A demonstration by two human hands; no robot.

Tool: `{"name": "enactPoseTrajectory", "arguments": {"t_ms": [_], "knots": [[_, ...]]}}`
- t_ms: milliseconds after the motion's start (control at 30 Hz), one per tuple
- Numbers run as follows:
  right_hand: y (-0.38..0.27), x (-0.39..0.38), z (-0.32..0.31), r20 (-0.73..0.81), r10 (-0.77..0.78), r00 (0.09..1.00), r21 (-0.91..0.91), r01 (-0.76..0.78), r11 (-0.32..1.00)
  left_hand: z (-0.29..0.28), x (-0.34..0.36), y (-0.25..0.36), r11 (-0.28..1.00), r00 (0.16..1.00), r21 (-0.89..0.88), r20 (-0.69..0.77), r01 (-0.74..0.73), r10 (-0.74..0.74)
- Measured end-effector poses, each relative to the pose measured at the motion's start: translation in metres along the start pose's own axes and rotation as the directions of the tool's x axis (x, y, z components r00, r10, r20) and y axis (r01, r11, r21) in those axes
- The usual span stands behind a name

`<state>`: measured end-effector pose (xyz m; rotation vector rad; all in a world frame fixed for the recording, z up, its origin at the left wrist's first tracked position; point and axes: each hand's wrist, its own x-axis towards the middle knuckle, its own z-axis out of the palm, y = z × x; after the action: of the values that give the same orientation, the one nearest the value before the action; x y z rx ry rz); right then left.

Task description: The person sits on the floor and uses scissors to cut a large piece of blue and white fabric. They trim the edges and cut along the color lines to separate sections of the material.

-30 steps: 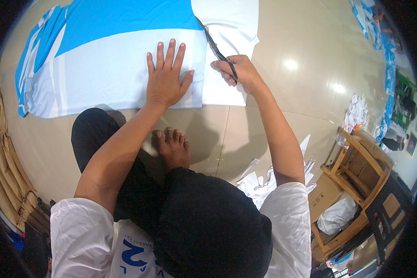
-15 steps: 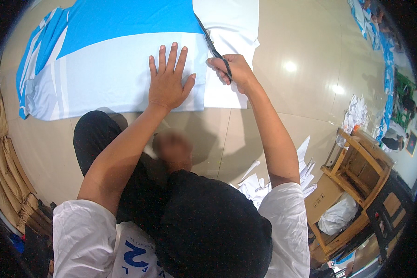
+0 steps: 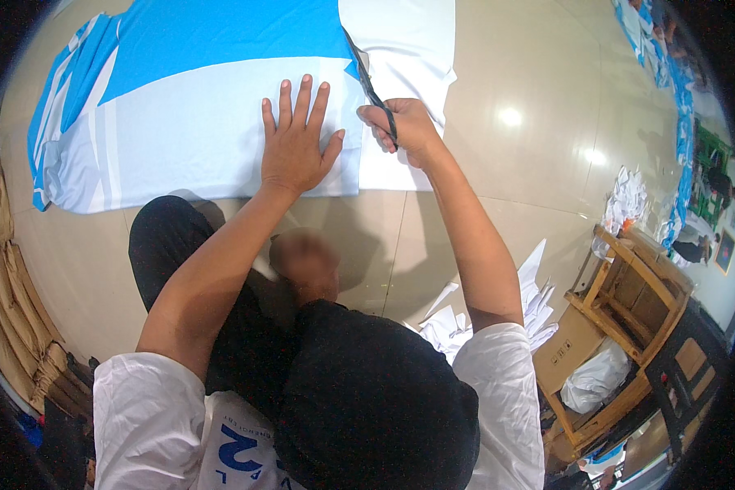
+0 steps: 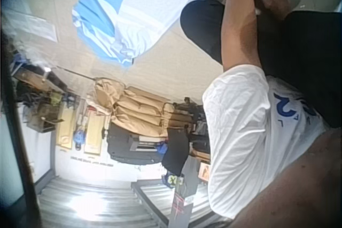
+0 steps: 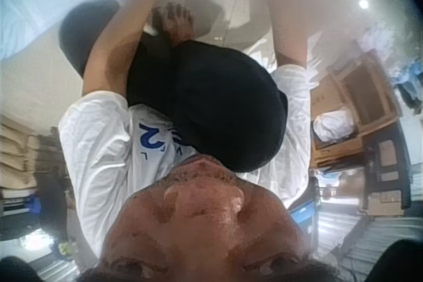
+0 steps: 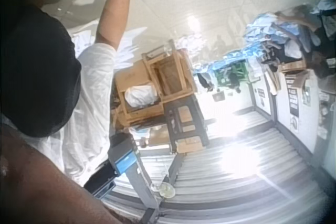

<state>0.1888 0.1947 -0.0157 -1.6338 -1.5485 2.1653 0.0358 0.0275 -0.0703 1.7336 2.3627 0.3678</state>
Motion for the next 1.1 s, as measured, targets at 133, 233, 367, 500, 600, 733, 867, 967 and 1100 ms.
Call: {"name": "enactPoseTrajectory", "arguments": {"t_ms": [133, 233, 367, 500, 600, 733, 867, 967, 1100], "knots": [[0.003, 0.001, 0.006, 0.002, 0.0, 1.0, 0.051, -0.001, 0.999, -0.002, 0.001, 0.001, 1.0, 1.0, -0.003, 0.013, 0.004, -0.004], [-0.003, 0.002, 0.012, -0.01, 0.01, 1.0, 0.073, -0.01, 0.997, -0.002, 0.0, 0.001, 1.0, 1.0, -0.01, -0.007, -0.001, 0.001], [-0.004, 0.008, 0.016, -0.023, 0.0, 1.0, 0.082, 0.002, 0.997, -0.001, 0.001, 0.0, 1.0, 1.0, -0.019, -0.014, -0.006, 0.006], [-0.006, 0.009, 0.02, -0.024, 0.005, 1.0, 0.061, -0.003, 0.998, 0.0, 0.0, 0.0, 1.0, 1.0, -0.019, -0.022, -0.012, 0.011], [-0.009, 0.01, 0.023, -0.026, 0.002, 1.0, 0.079, 0.0, 0.997, -0.001, 0.0, -0.001, 1.0, 1.0, -0.016, -0.018, -0.012, 0.011], [-0.009, 0.012, 0.023, -0.036, -0.005, 0.999, 0.114, 0.009, 0.993, -0.001, 0.0, 0.0, 1.0, 1.0, -0.016, -0.019, -0.013, 0.013], [-0.007, 0.012, 0.025, -0.021, 0.007, 1.0, 0.108, -0.005, 0.994, -0.001, 0.0, 0.0, 1.0, 1.0, -0.015, -0.011, -0.011, 0.011], [-0.007, 0.01, 0.03, -0.051, -0.008, 0.999, 0.135, 0.015, 0.991, -0.002, 0.0, 0.0, 1.0, 1.0, -0.012, -0.002, -0.006, 0.006], [-0.009, 0.009, 0.033, -0.058, 0.01, 0.998, 0.146, -0.002, 0.989, -0.003, 0.0, 0.001, 1.0, 1.0, -0.002, 0.009, -0.001, 0.001]]}}
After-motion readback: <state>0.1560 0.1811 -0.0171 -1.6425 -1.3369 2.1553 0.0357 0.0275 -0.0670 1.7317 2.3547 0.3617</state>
